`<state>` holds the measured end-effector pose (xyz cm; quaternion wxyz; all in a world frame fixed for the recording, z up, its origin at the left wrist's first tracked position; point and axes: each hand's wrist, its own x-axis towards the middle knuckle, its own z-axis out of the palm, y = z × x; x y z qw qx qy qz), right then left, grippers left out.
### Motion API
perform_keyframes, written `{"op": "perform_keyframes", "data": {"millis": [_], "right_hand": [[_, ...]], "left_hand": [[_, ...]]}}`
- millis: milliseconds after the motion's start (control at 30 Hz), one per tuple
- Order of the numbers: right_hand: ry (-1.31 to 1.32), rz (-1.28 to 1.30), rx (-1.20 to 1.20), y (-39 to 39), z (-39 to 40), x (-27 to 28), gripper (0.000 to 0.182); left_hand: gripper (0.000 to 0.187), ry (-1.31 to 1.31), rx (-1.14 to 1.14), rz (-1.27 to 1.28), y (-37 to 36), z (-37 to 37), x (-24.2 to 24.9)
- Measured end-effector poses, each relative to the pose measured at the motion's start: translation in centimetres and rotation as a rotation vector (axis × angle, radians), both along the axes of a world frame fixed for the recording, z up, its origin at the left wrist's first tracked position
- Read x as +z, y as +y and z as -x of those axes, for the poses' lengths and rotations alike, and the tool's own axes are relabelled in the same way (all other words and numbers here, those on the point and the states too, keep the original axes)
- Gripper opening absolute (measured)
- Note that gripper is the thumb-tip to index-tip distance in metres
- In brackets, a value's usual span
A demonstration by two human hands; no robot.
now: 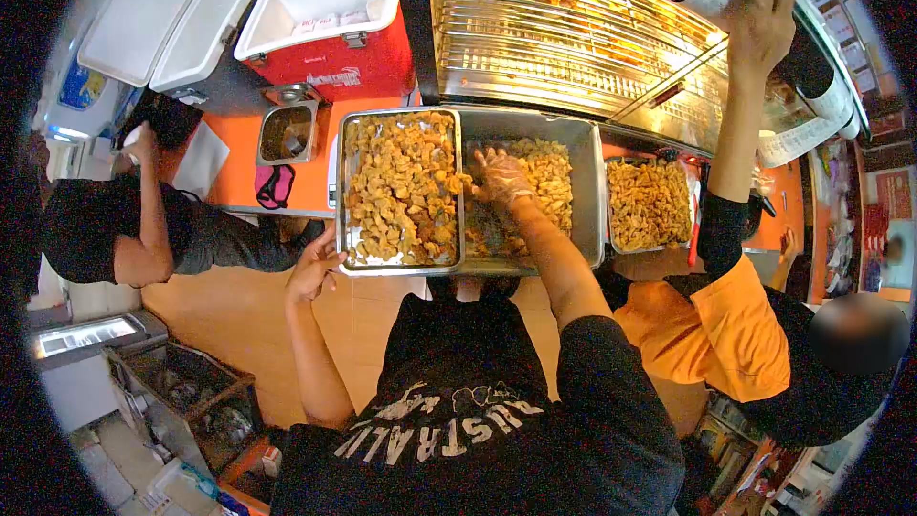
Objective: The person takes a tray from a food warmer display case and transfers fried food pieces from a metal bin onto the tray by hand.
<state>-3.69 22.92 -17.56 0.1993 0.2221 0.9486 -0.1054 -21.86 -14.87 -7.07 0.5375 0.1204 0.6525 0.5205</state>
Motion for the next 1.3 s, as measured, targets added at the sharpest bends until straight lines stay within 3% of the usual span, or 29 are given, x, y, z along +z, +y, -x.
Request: {"op": "perform_keyframes", "data": {"millis": [67,167,300,433,467,533,600,633,733,767,800,867,900,967,1033,1100,1233,1300], "right_hand": [[0.212,-0.122,0.052,1.0,-0.8,-4.9,0.078],[0.086,-0.045,0.022,0.7,-0.1,-1.4,0.089],[0.136,-0.131,0.099,0.1,-0.1,-0.7,0.079],[0.186,-0.181,0.183,3.3,0.7,-10.9,0.067],[0.229,-0.066,0.013,3.8,0.7,-13.9,0.056],[0.266,0.051,-0.163,3.3,0.4,-13.4,0.046],[0.278,-0.184,0.139,1.7,0.3,-6.4,0.026],[0.276,-0.186,0.134,1.8,0.2,-5.7,0.026],[0.388,-0.007,-0.236,1.9,0.8,-2.8,0.042],[0.383,-0.011,-0.233,2.0,0.4,-1.2,0.042],[0.493,0.305,-0.595,1.7,-0.1,2.0,0.046],[0.732,0.721,-0.944,2.0,-2.1,2.3,0.054],[0.732,0.712,-0.945,2.0,-3.0,3.4,0.054],[0.793,1.546,-1.167,1.8,-4.3,6.8,0.036],[0.915,1.768,-1.185,1.9,-4.2,5.5,0.036],[1.197,1.953,-1.639,1.2,-3.9,5.5,0.032],[1.347,2.164,-1.435,-0.3,-3.3,7.6,0.030],[1.424,2.249,-1.546,-2.3,-1.0,8.6,0.031]], "left_hand": [[0.074,0.015,0.016,-0.003,-0.1,-0.1,-0.8],[0.074,0.019,0.004,0.002,0.1,0.2,-0.3],[0.075,0.032,-0.022,0.029,-0.1,0.2,-0.6],[0.075,0.015,-0.023,0.024,0.2,0.1,0.1],[0.075,0.017,-0.005,0.025,0.0,0.1,-0.4],[0.075,0.016,0.008,0.027,0.0,0.0,-0.4],[0.075,0.055,-0.004,0.041,0.3,-0.1,0.2],[0.075,0.054,-0.010,0.040,0.4,-0.1,0.2],[0.076,0.046,-0.030,0.031,0.2,0.0,0.2],[0.076,0.040,-0.014,0.024,0.2,0.0,0.2],[0.076,0.033,0.001,0.016,0.2,-0.1,0.1],[0.076,0.020,0.002,0.007,-0.1,0.1,-0.3],[0.076,0.015,0.002,0.002,-0.1,0.1,-0.5],[0.076,0.025,0.009,-0.007,0.1,-0.1,-0.3],[0.075,0.024,-0.007,-0.013,0.0,-0.1,-0.3],[0.075,0.020,-0.001,-0.015,0.1,-0.2,0.0],[0.073,0.062,-0.039,-0.005,0.3,-0.3,0.7],[0.072,0.068,-0.002,0.011,-0.1,-0.3,0.0]]}}
